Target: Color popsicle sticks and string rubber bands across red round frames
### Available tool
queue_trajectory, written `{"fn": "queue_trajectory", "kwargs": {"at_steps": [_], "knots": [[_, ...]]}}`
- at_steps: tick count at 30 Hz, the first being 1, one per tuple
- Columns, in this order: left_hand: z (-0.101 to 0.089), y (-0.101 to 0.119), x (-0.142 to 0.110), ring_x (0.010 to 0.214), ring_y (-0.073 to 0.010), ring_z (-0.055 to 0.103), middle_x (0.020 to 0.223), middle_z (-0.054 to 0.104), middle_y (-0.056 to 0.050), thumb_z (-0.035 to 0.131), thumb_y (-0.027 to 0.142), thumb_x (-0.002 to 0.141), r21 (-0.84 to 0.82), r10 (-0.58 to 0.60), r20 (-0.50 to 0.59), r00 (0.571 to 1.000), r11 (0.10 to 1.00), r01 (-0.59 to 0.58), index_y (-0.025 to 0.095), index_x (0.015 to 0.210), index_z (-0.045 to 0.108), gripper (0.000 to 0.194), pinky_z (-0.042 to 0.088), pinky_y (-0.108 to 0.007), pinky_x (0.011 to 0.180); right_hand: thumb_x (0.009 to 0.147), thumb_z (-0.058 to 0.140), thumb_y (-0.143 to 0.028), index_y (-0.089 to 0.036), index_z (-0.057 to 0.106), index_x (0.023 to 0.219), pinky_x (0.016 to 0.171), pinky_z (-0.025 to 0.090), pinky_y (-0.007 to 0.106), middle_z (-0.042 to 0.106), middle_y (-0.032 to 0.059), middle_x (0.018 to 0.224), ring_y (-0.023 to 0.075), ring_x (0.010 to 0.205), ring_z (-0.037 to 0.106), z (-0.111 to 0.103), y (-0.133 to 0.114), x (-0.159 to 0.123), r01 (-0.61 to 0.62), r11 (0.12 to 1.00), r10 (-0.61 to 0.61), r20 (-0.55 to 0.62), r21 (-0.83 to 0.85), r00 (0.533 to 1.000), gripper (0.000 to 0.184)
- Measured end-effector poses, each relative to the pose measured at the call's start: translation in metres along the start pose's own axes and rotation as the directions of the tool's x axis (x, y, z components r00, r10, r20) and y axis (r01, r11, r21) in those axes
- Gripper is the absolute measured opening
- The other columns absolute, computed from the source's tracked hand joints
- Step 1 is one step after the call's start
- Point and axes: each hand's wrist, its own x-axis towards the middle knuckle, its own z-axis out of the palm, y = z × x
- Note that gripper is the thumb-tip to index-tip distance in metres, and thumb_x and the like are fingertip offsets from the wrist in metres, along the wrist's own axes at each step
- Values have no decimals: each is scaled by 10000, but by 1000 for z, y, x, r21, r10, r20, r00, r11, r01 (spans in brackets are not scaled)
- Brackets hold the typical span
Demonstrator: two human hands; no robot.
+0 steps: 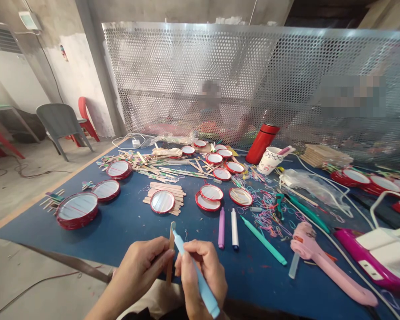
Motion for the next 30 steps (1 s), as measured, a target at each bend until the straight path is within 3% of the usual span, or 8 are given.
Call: {"fn": "queue_trajectory", "kwargs": {"at_steps": [5, 8, 13, 21, 26, 30], "knots": [[0, 0, 0, 542, -126, 449, 593, 504, 30, 398, 288, 952, 4, 11, -25, 1000, 1000, -11, 229, 651, 320, 316, 279, -243, 557, 945, 634, -319, -219, 636, 892, 419, 441, 213, 632, -57, 545, 117, 428, 579, -3, 4, 4, 82, 996, -85, 55, 43, 995, 113], [0, 0, 0, 532, -122, 459, 584, 514, 32, 412, 280, 953, -3, 27, -41, 999, 1000, -27, 228, 647, 327, 321, 279, -240, 546, 931, 649, -336, -216, 642, 887, 442, 448, 218, 647, -43, 567, 122, 458, 596, -5, 7, 5, 31, 999, -31, 28, 5, 999, 128], [1, -1, 0, 520, -115, 423, 566, 481, 43, 434, 268, 939, 12, 39, -63, 997, 999, -38, 225, 637, 323, 325, 267, -241, 535, 937, 644, -318, -223, 631, 876, 402, 435, 211, 608, -67, 514, 117, 404, 563, -5, 6, 5, 59, 996, -63, 55, 71, 997, 114], [0, 0, 1, 531, -126, 447, 578, 510, 27, 398, 297, 947, 28, 15, -32, 999, 1000, -14, 230, 650, 320, 314, 270, -250, 544, 920, 636, -302, -228, 622, 880, 463, 426, 210, 597, -74, 544, 104, 458, 548, 4, -4, -2, -55, 996, 58, -33, 70, 998, 85], [0, 0, 0, 557, -135, 490, 613, 553, 9, 375, 318, 961, 13, -1, 1, 1000, 1000, 1, 230, 664, 333, 313, 289, -254, 564, 936, 634, -336, -224, 631, 885, 478, 440, 212, 630, -51, 574, 108, 483, 565, 0, 1, -1, -21, 999, 21, 16, 40, 1000, 123], [0, 0, 0, 546, -122, 418, 596, 463, 35, 392, 306, 946, 29, 4, -22, 1000, 1000, -4, 229, 654, 313, 312, 263, -246, 552, 937, 652, -341, -224, 632, 882, 435, 440, 206, 602, -71, 528, 108, 429, 552, -1, 2, 2, 45, 997, -44, -13, 58, 999, 131]]}}
